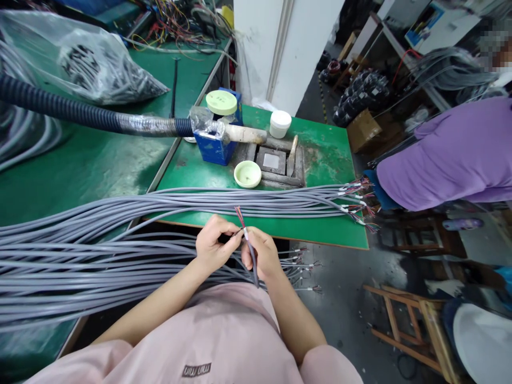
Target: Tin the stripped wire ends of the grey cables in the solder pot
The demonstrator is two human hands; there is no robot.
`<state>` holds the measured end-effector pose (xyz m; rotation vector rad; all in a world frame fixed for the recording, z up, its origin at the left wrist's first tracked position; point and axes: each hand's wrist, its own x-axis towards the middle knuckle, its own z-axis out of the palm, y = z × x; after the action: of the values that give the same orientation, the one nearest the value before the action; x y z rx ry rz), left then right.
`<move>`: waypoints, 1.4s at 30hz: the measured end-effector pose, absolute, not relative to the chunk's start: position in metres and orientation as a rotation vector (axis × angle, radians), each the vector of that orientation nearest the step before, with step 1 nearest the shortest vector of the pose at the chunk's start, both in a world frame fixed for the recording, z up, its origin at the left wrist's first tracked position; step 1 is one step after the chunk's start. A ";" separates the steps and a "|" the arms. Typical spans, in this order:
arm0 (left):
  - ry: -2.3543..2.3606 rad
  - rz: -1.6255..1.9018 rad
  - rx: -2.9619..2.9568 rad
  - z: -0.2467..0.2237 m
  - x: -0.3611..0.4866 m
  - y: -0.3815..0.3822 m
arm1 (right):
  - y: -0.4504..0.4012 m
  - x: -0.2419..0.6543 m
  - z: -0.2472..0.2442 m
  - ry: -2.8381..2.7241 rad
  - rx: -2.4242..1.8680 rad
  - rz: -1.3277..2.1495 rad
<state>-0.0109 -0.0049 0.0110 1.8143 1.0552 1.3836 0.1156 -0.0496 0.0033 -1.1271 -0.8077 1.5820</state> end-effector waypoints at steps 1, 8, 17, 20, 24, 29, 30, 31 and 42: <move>1.041 1.376 1.839 0.010 -0.011 -0.006 | -0.047 0.117 0.004 -0.799 -1.104 1.594; 0.971 1.335 1.372 0.013 -0.001 -0.012 | -0.034 0.118 0.015 -0.785 -1.136 1.437; 0.903 1.198 0.853 0.018 0.007 -0.001 | -0.019 0.128 0.043 -1.444 -1.377 0.707; 0.877 1.142 0.884 0.017 0.006 0.003 | -0.004 0.133 0.060 -1.558 -1.380 0.582; 0.952 1.131 1.308 0.011 -0.002 0.006 | 0.034 0.147 0.080 -1.644 -1.405 0.370; 1.071 1.070 1.809 -0.001 -0.011 0.012 | 0.093 0.162 0.080 -1.866 -1.582 0.283; 1.076 1.045 1.854 -0.003 -0.012 0.013 | 0.103 0.162 0.078 -1.916 -1.637 0.297; 1.074 1.027 1.887 -0.005 -0.012 0.014 | 0.111 0.162 0.075 -1.961 -1.694 0.311; 1.079 0.957 2.064 -0.010 -0.013 0.016 | 0.141 0.147 0.065 -2.273 -2.112 0.154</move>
<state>-0.0125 0.0157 -0.0097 2.0637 1.0789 0.9572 0.1472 0.1412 0.0648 -2.1122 -2.2735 0.1541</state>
